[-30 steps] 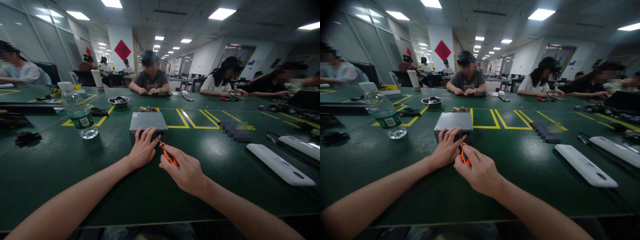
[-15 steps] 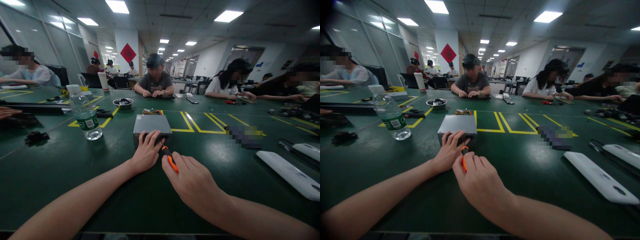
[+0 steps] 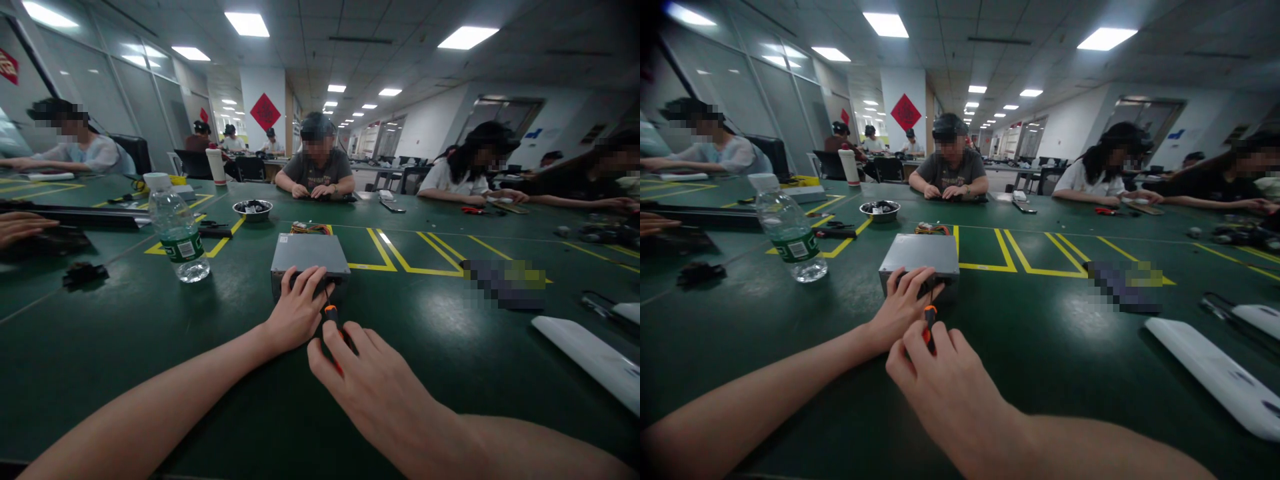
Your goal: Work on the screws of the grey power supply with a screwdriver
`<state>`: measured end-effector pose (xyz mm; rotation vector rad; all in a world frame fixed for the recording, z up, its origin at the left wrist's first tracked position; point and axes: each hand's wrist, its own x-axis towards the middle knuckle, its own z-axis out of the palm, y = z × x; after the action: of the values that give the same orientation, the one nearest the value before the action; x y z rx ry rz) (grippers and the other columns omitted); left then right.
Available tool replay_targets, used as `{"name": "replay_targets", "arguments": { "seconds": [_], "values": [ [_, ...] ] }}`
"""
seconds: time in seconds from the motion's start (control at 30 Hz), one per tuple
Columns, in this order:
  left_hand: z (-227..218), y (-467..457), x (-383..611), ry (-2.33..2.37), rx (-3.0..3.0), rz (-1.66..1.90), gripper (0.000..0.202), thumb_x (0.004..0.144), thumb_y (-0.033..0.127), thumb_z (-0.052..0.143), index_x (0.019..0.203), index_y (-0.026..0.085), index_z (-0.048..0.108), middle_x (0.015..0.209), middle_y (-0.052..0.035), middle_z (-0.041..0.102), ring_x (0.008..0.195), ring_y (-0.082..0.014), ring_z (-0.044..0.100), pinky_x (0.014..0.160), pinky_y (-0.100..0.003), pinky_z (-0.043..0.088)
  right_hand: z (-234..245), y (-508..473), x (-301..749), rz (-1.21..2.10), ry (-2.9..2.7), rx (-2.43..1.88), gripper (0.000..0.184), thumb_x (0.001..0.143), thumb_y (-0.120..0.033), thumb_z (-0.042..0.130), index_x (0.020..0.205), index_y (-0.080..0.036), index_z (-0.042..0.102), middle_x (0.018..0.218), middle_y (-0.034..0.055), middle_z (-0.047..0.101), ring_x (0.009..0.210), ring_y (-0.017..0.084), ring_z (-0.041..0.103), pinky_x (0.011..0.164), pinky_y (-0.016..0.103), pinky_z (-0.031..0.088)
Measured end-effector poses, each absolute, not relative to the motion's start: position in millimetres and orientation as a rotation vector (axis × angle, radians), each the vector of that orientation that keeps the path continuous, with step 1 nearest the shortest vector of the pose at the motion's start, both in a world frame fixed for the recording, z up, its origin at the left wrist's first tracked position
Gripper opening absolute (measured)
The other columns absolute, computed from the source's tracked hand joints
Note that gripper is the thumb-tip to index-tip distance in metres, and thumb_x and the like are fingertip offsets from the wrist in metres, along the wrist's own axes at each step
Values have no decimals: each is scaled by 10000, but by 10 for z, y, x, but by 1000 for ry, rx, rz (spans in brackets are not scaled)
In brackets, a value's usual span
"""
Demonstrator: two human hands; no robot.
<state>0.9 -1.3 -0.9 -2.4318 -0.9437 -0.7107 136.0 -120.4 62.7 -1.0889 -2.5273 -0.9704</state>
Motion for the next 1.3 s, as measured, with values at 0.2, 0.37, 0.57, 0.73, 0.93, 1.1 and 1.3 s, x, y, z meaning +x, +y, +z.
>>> {"name": "replay_targets", "arguments": {
  "seconds": [0.2, 0.37, 0.57, 0.73, 0.93, 1.1, 1.3],
  "values": [
    [32, -47, 8, -969, -2457, -672, 463, 789, 239, 508, 1247, 221, 446, 1362, -131, 332, 1280, -267, 249, 1047, -500, 134, 670, -1208, 1377, -1175, -2380, -1228, 182, 775, -105, 432, 901, -144, 558, 770, 90, 625, 539, 136, 507, 514, 284, 304],
    [48, -62, 5, -975, -2462, -679, 500, 747, 186, 523, 1240, 221, 452, 1369, -123, 326, 1283, -265, 246, 1054, -496, 134, 573, -1173, 1405, -1071, -2401, -1325, 115, 784, -210, 517, 881, -157, 548, 804, 101, 628, 592, 167, 546, 517, 286, 327],
    [36, -58, 16, -974, -2475, -704, 527, 723, 161, 530, 1241, 219, 456, 1371, -124, 334, 1279, -280, 247, 1051, -510, 134, 456, -1214, 1400, -994, -2501, -1226, 204, 721, -109, 497, 919, -153, 528, 968, 149, 625, 648, 188, 572, 533, 296, 388],
    [27, -54, 19, -962, -2467, -715, 494, 744, 191, 525, 1234, 207, 464, 1362, -134, 337, 1273, -280, 254, 1050, -510, 135, 572, -1237, 1432, -1030, -2427, -1131, 227, 779, -81, 415, 952, -150, 545, 945, 159, 642, 587, 144, 561, 535, 270, 369],
    [17, -56, 13, -964, -2457, -712, 486, 750, 202, 536, 1231, 214, 468, 1365, -129, 337, 1272, -280, 258, 1055, -507, 136, 666, -1153, 1512, -1059, -2334, -1234, 173, 835, -124, 413, 893, -159, 572, 733, 66, 605, 510, 131, 497, 502, 267, 317],
    [26, -66, 12, -958, -2456, -706, 506, 743, 182, 527, 1243, 203, 454, 1365, -138, 337, 1280, -275, 250, 1056, -509, 128, 624, -1141, 1541, -995, -2317, -1225, 260, 790, -50, 352, 928, -141, 552, 988, 172, 603, 698, 192, 582, 614, 307, 420],
    [7, -57, 33, -974, -2452, -738, 491, 751, 210, 537, 1236, 209, 461, 1357, -138, 350, 1270, -280, 264, 1060, -509, 122, 579, -1188, 1538, -981, -2392, -1064, 282, 816, -53, 343, 946, -149, 575, 935, 165, 646, 665, 160, 588, 623, 280, 425]
  ]
}}
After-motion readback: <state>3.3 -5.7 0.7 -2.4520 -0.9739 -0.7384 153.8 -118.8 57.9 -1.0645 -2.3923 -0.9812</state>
